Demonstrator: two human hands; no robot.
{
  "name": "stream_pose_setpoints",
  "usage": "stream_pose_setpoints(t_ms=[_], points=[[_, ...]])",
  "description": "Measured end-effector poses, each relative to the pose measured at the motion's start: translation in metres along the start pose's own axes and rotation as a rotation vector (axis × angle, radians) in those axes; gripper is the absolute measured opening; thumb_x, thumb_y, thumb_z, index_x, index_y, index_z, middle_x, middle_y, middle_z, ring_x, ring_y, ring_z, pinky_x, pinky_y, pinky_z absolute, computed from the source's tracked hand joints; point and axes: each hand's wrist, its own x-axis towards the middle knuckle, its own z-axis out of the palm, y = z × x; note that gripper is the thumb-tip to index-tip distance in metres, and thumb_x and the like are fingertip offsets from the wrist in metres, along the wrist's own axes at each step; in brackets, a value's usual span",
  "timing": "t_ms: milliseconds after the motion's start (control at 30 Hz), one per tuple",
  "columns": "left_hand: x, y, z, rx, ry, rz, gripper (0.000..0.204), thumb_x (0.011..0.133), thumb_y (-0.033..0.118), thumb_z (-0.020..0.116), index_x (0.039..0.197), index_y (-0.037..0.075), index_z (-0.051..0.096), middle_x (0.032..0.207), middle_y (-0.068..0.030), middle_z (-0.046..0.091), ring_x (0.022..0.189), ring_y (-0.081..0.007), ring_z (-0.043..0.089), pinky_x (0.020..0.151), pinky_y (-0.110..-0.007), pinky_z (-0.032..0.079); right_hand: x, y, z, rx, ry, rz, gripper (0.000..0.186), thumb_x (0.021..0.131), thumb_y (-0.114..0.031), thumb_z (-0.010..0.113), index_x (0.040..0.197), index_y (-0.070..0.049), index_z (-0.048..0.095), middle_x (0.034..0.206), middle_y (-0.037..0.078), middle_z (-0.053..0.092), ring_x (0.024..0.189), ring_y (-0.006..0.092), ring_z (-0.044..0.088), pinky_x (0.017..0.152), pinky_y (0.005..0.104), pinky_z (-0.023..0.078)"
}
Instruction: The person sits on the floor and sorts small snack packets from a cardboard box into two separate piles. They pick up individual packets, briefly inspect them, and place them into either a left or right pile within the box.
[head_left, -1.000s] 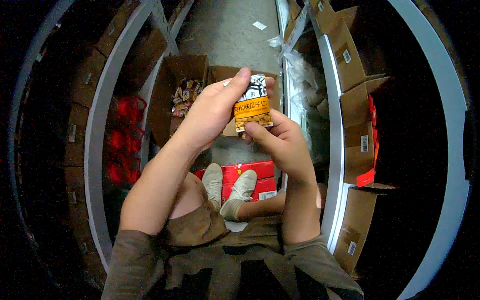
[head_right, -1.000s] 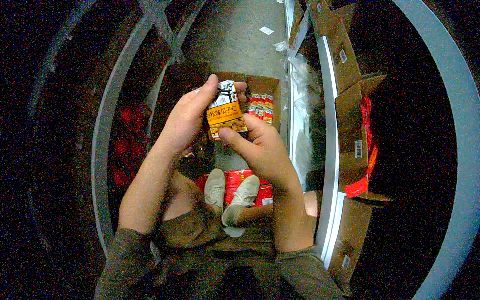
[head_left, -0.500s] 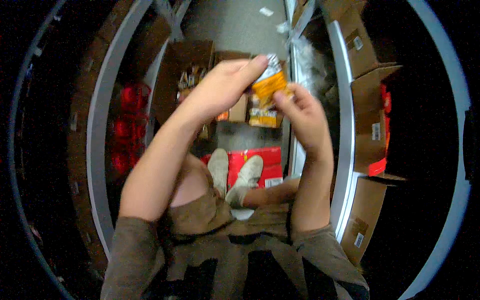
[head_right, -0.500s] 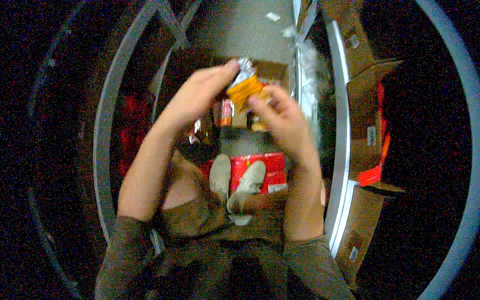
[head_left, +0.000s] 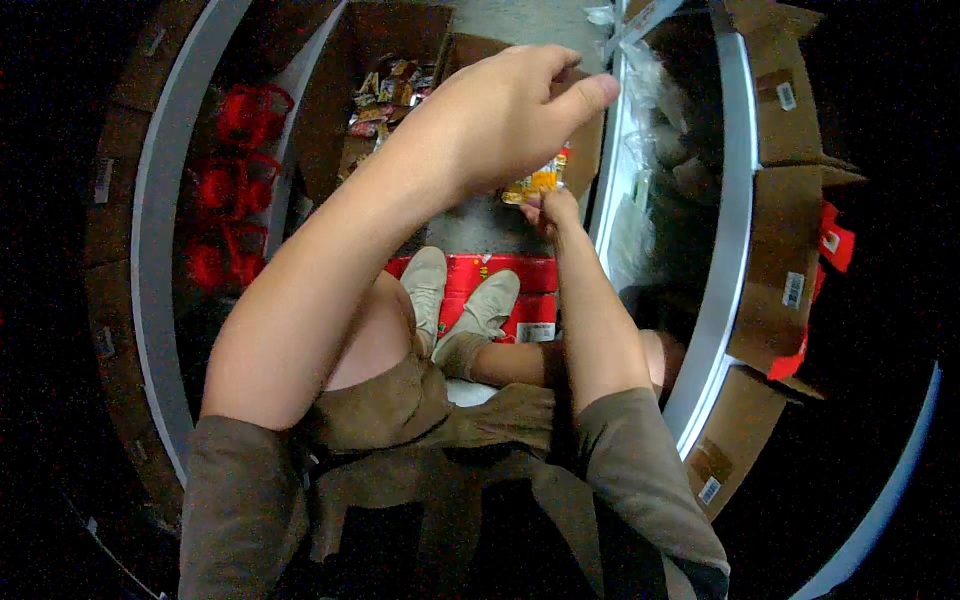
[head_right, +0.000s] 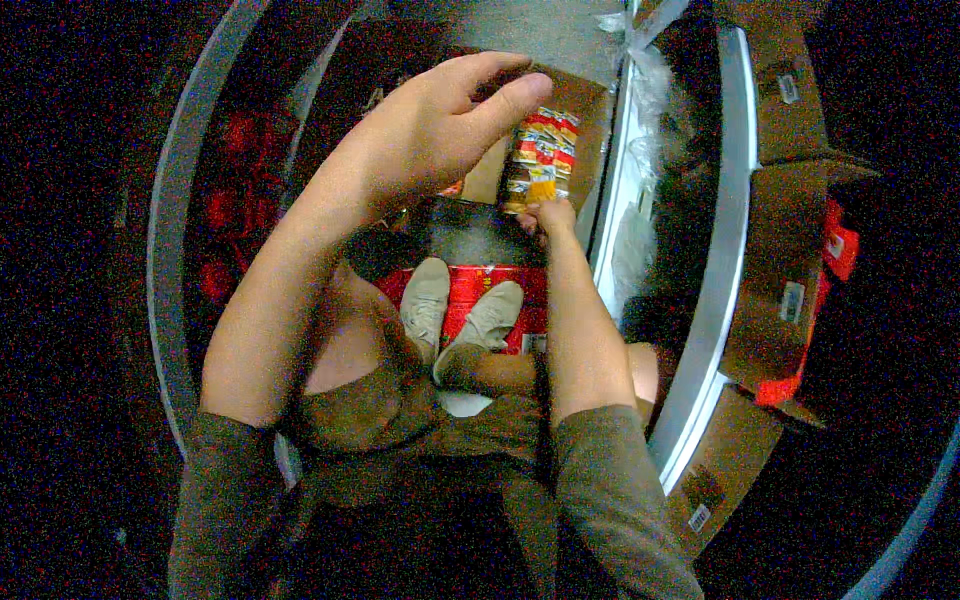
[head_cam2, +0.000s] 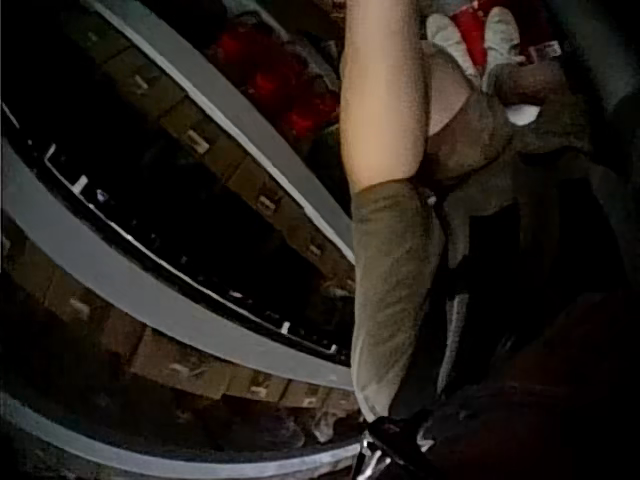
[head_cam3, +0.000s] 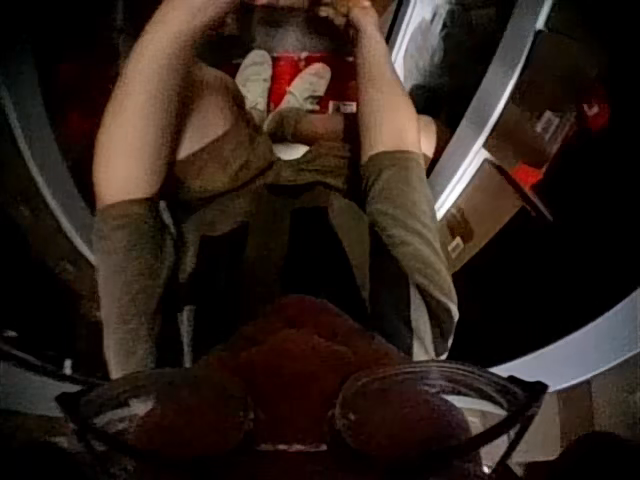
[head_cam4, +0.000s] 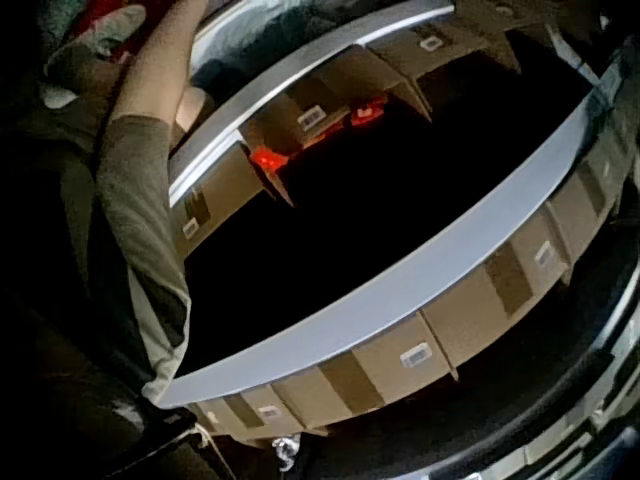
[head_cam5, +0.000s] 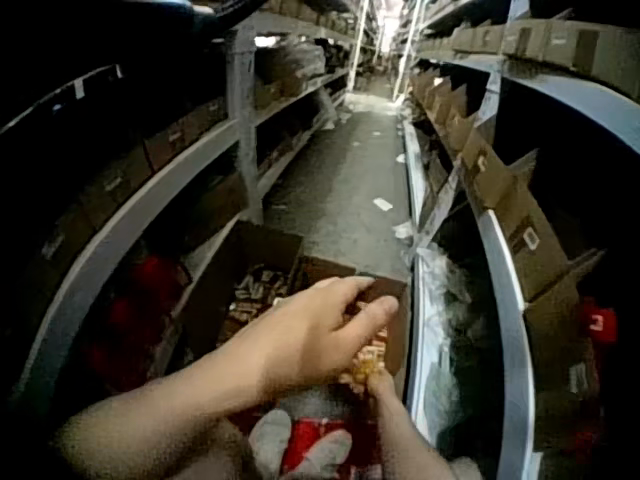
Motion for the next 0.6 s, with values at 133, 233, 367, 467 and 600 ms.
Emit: stream_pose_setpoints(t_ms=[133, 233, 367, 467, 600], points=[[-0.011, 0.005, -0.018, 0.025, -0.009, -0.063, 0.051, 0.092, 0.042, 0.055, 0.115, -0.004, 0.059, 0.108, -0.0204, 0.065, 0.099, -0.0277, 0.064, 0.087, -0.033, 0.049, 0.011, 0.024, -0.002, 0.078, 0.107, 0.182, 0.016, 0.092, -0.011, 0.04, 0.09, -0.001, 0.051, 0.065, 0.011, 0.059, 0.045, 0.0156, 0.052, 0.035, 0.0264, 0.041], [-0.011, 0.001, -0.022, -0.033, -0.072, -0.094, 0.053, 0.091, 0.043, 0.055, 0.115, -0.004, 0.059, 0.106, -0.0206, 0.065, 0.098, -0.0291, 0.065, 0.085, -0.034, 0.05, 0.026, 0.035, -0.006, -0.057, 0.112, 0.199, 0.016, 0.091, -0.012, 0.041, 0.084, -0.004, 0.053, 0.061, 0.007, 0.055, 0.044, 0.015, 0.05, 0.034, 0.0283, 0.034], [-0.008, 0.007, -0.01, 0.003, -0.078, -0.046, 0.055, 0.09, 0.045, 0.056, 0.114, -0.004, 0.059, 0.104, -0.0209, 0.066, 0.094, -0.0296, 0.066, 0.082, -0.036, 0.051, 0.075, 0.076, -0.042, -0.459, 0.187, 0.027, 0.023, 0.088, -0.016, 0.048, 0.075, 0.0, 0.059, 0.062, 0.013, 0.061, 0.046, 0.0214, 0.057, 0.036, 0.0348, 0.039], [-0.016, 0.0, -0.01, 0.086, -0.003, -0.046, 0.046, 0.089, 0.042, 0.055, 0.099, -0.001, 0.063, 0.092, -0.0221, 0.065, 0.087, -0.0358, 0.065, 0.079, -0.042, 0.051, 0.066, 0.071, -0.012, -0.422, 0.259, -0.041, 0.027, 0.085, -0.019, 0.055, 0.073, 0.004, 0.063, 0.061, 0.017, 0.064, 0.05, 0.0255, 0.064, 0.042, 0.0391, 0.047], [-0.018, 0.01, -0.023, 0.096, -0.085, -0.067, 0.039, 0.089, 0.039, 0.054, 0.091, 0.003, 0.067, 0.087, -0.0209, 0.066, 0.082, -0.0385, 0.064, 0.077, -0.043, 0.052, 0.035, 0.065, 0.007, -0.101, 0.412, -0.002, 0.032, 0.084, -0.023, 0.06, 0.076, 0.008, 0.062, 0.061, 0.021, 0.064, 0.053, 0.0278, 0.067, 0.054, 0.0397, 0.054]])
